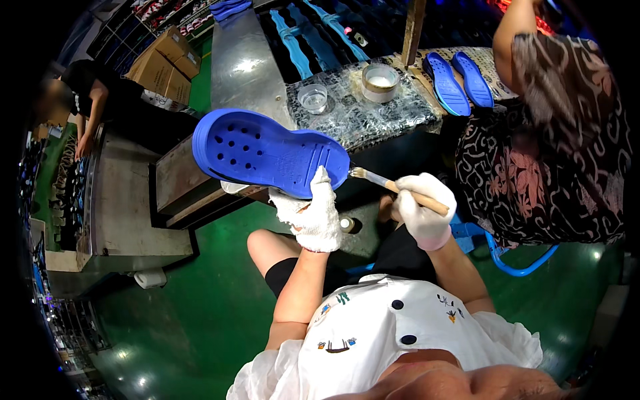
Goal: The person applies adhesive to the inner surface of blue rubber footwear components using a brush, dipping the brush into a container of liquid adhesive repeatedly. The person picks up one footwear component at a time, brushes the adhesive onto the interior base and sides, and then places the component onto a moving conveyor belt.
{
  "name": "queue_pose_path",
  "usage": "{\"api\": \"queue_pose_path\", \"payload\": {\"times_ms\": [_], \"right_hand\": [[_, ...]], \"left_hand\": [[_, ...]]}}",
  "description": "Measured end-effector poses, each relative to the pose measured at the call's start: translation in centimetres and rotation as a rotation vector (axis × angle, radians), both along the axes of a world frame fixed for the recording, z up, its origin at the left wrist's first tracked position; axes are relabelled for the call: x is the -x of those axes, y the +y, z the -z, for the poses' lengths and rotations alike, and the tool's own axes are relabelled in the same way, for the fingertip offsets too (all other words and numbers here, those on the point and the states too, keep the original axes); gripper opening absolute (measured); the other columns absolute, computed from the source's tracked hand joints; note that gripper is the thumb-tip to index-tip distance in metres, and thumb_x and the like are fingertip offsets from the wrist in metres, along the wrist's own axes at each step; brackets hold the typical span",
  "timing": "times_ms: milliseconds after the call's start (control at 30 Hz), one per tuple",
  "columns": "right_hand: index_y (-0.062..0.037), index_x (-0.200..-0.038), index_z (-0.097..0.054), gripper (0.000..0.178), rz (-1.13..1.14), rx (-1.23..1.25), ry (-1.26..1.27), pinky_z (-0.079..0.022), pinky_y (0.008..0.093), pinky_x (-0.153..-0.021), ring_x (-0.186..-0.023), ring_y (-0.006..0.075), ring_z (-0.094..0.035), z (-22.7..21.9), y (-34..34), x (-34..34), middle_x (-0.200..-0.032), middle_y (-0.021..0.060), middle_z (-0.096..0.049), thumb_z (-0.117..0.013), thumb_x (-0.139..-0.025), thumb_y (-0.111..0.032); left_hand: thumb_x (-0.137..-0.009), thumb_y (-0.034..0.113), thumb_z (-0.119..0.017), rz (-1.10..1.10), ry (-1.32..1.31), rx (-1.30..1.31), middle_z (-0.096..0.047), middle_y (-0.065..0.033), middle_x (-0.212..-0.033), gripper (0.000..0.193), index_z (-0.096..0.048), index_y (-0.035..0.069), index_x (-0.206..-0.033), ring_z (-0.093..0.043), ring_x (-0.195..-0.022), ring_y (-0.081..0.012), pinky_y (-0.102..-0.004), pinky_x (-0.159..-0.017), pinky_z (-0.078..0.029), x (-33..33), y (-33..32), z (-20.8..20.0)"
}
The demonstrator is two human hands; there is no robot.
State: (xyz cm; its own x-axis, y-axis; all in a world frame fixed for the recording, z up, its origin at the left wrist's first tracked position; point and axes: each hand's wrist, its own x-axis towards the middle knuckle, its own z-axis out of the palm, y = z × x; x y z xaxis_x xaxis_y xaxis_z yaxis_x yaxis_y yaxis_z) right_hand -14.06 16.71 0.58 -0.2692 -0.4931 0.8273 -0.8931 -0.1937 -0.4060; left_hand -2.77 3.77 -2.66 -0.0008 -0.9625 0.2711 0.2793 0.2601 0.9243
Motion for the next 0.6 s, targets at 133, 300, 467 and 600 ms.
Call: {"api": "queue_pose_path", "payload": {"times_ms": [133,300,467,600], "right_hand": [[0.0008,-0.084,-0.062,0.019,-0.014,0.0,-0.163,-0.045,0.0291,-0.047,-0.055,0.02,-0.057,-0.1,0.0,0.1,-0.078,0.008,-0.066,-0.066,-0.068,0.01],[-0.0013,-0.085,-0.064,0.02,0.053,-0.007,-0.067,-0.045,0.0284,-0.048,-0.055,0.0187,-0.058,0.2,0.4,0.4,-0.072,0.0069,-0.065,-0.067,-0.068,0.007],[-0.0021,-0.084,-0.063,0.019,-0.091,0.005,-0.306,-0.045,0.0279,-0.048,-0.056,0.0182,-0.058,0.8,0.1,-0.3,-0.074,0.0069,-0.066,-0.066,-0.067,0.006],[-0.0011,-0.084,-0.063,0.019,-0.068,0.028,-0.141,-0.045,0.0284,-0.048,-0.054,0.0195,-0.056,1.0,0.4,0.4,-0.077,0.0072,-0.067,-0.066,-0.067,0.006]], "left_hand": [[-0.084,-0.003,-0.069,0.078,0.038,-0.091,-0.063,-0.0073,-0.1,0.047,-0.047,0.004,-0.124,-0.06,-0.077,-0.0113,-0.0239,-0.065,-0.052,0.0,1.2,-1.3],[-0.081,0.001,-0.073,0.021,0.05,-0.043,-0.061,-0.0089,-0.095,0.05,-0.044,0.002,-0.122,-0.056,-0.062,-0.0099,-0.0243,-0.056,-0.05,0.0,0.6,-1.1],[-0.081,0.001,-0.073,0.064,0.057,-0.136,-0.061,-0.0096,-0.096,0.049,-0.044,0.003,-0.12,-0.057,-0.063,-0.0104,-0.0245,-0.056,-0.05,0.1,1.3,-1.7],[-0.081,0.002,-0.073,-0.027,-0.043,-0.012,-0.06,-0.0093,-0.096,0.047,-0.044,0.003,-0.118,-0.057,-0.065,-0.0104,-0.0251,-0.057,-0.05,-0.1,0.3,-0.1]]}}
